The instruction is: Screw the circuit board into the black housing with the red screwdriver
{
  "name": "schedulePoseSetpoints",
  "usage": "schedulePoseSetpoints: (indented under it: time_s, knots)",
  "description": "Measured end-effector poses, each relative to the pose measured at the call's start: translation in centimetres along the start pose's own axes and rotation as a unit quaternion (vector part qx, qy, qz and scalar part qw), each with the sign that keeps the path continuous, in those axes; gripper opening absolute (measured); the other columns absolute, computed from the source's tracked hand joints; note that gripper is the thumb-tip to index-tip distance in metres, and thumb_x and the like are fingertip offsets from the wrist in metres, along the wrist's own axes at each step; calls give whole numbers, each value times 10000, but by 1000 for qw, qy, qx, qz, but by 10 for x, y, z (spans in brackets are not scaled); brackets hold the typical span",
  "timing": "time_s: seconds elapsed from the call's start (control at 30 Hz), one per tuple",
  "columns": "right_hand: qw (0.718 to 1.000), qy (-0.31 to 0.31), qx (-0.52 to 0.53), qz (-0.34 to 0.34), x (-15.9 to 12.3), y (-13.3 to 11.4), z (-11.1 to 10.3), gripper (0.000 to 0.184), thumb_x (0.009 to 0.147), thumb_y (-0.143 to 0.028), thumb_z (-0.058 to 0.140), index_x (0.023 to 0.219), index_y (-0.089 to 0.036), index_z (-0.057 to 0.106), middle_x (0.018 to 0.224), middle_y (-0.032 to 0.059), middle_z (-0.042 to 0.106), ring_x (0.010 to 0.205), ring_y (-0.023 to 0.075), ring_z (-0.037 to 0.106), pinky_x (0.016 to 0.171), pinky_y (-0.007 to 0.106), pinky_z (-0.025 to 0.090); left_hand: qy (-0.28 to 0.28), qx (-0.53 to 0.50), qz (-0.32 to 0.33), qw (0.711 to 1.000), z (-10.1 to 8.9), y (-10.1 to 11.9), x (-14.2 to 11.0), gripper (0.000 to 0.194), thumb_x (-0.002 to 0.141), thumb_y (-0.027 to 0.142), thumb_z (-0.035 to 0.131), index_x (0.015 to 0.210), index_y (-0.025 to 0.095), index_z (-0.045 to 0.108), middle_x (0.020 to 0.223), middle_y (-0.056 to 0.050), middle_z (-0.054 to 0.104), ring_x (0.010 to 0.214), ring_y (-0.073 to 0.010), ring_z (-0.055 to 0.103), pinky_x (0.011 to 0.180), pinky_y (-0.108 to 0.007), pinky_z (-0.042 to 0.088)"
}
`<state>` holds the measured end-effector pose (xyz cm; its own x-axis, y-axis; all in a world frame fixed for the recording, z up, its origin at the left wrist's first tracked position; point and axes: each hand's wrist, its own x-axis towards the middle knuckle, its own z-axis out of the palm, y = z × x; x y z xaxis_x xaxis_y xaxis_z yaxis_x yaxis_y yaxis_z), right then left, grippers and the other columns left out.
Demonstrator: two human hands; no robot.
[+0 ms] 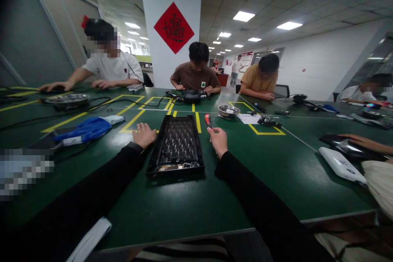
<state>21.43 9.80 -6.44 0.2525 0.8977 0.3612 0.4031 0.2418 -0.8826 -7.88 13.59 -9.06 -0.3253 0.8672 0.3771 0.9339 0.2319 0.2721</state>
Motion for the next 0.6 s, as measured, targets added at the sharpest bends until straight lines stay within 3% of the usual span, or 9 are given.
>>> schedulePoseSetpoints:
  time_s: [0.07, 0.17, 0.33, 0.47, 0.6]
  knots:
    - [999, -10, -39, 4, 2, 5, 1, 376, 748, -475, 527, 826, -115, 600, 448, -29, 494, 405, 100, 453, 425, 204, 334, -65, 25, 0, 998, 8, -3, 4, 622, 871, 360, 226, 1334, -45, 317, 1422, -243, 250, 1335, -331, 183, 1059, -497, 157]
    - [994, -22, -104, 3, 4, 8, 3, 351, 763, -432, 518, 884, -117, 615, 545, 12, 579, 487, 126, 525, 486, 218, 378, -99, 43, -3, 994, 9, -2, 8, 657, 876, 399, 170, 1360, -34, 270, 1440, -226, 213, 1341, -321, 173, 1066, -512, 120]
    - [975, -45, -218, -15, 7, 9, 6, 288, 748, -368, 566, 920, -149, 639, 812, 83, 665, 754, 176, 602, 676, 249, 407, -89, 55, -28, 994, 6, 0, 6, 659, 874, 431, 135, 1366, 24, 297, 1450, -206, 201, 1345, -361, 112, 1017, -616, 88]
    - [958, -63, -279, -34, 8, 8, 5, 301, 756, -367, 568, 966, -161, 636, 913, 112, 661, 879, 223, 593, 761, 291, 390, -84, 58, -10, 995, 8, -2, 10, 666, 866, 424, 173, 1350, -12, 311, 1430, -232, 238, 1337, -355, 158, 1037, -586, 73]
    - [948, -75, -306, -46, 6, 8, 4, 319, 756, -334, 580, 1024, -164, 614, 926, 117, 656, 878, 225, 593, 763, 293, 392, -90, 52, -5, 995, 13, -4, 26, 681, 855, 429, 206, 1349, -30, 301, 1429, -230, 242, 1340, -333, 166, 1063, -536, 64]
